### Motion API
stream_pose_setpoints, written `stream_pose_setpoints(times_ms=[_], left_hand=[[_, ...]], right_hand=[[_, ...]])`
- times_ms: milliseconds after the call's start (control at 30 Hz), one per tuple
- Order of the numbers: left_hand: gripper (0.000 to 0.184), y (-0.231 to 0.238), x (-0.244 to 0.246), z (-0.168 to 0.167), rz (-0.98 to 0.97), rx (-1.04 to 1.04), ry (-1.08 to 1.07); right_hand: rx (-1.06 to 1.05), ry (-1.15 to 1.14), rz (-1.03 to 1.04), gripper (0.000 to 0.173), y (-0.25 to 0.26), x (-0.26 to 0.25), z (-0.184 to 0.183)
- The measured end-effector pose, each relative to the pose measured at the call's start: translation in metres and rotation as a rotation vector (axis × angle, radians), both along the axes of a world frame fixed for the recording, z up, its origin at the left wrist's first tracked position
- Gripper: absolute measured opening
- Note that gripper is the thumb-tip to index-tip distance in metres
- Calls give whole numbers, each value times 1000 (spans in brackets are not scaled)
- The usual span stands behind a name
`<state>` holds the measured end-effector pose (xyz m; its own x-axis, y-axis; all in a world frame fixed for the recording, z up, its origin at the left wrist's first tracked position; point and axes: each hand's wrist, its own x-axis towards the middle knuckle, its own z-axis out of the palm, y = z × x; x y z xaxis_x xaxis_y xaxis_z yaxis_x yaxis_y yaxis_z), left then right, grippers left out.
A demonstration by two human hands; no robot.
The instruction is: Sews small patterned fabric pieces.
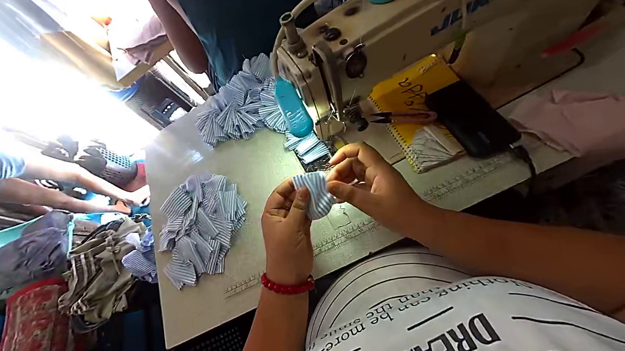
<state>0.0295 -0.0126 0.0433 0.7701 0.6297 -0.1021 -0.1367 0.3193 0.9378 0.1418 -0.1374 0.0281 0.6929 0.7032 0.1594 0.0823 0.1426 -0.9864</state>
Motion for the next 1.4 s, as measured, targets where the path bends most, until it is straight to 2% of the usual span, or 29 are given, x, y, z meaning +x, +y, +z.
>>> stream_pose_setpoints(times_ms=[67,200,333,400,500,600,700,833,933,1000,1067,1167,1233,1267,1333,1400], left_hand=[[18,-2,2,-4,3,-18,-27],[18,0,3,-13,25,47,2],[17,-7,4,-13,59,-16,-5],[20,-9,4,-9,12,-4,31],[36,2,-2,-4,-146,257,180],[34,11,-9,-5,-221,612,259],[26,9,-11,-15,-209,706,233],[14,-4,-4,-34,-91,593,178],[13,-9,0,-33,-29,392,165],[11,-11,2,-27,15,247,176],[9,-12,1,-24,55,159,170],[9,-13,2,-23,103,149,135],[9,-13,0,-26,144,225,112],[10,-12,0,-27,167,286,101],[11,-10,-1,-29,212,418,72],[11,-10,0,-29,264,508,47]], right_hand=[[-9,-13,6,39,1,-4,-2],[-25,-119,-20,30,3,0,-5],[-75,-43,22,44,5,-3,-5],[-102,-66,47,39,4,-3,-7],[-176,-261,136,30,0,7,-8],[-199,-370,188,31,-3,13,-2],[-249,-345,195,29,-10,16,1],[-365,-287,213,23,-14,15,-4],[-447,-573,31,24,-24,36,-5],[-555,-832,-150,24,-29,68,-12],[-726,-950,-215,27,-34,102,-19],[-985,-963,-157,26,-35,124,-23],[-1056,-1007,-126,25,-32,125,-21],[-1039,-1041,-139,25,-32,124,-22],[-861,-1060,-213,23,-34,114,-17],[-615,-919,-237,22,-42,82,-1]])
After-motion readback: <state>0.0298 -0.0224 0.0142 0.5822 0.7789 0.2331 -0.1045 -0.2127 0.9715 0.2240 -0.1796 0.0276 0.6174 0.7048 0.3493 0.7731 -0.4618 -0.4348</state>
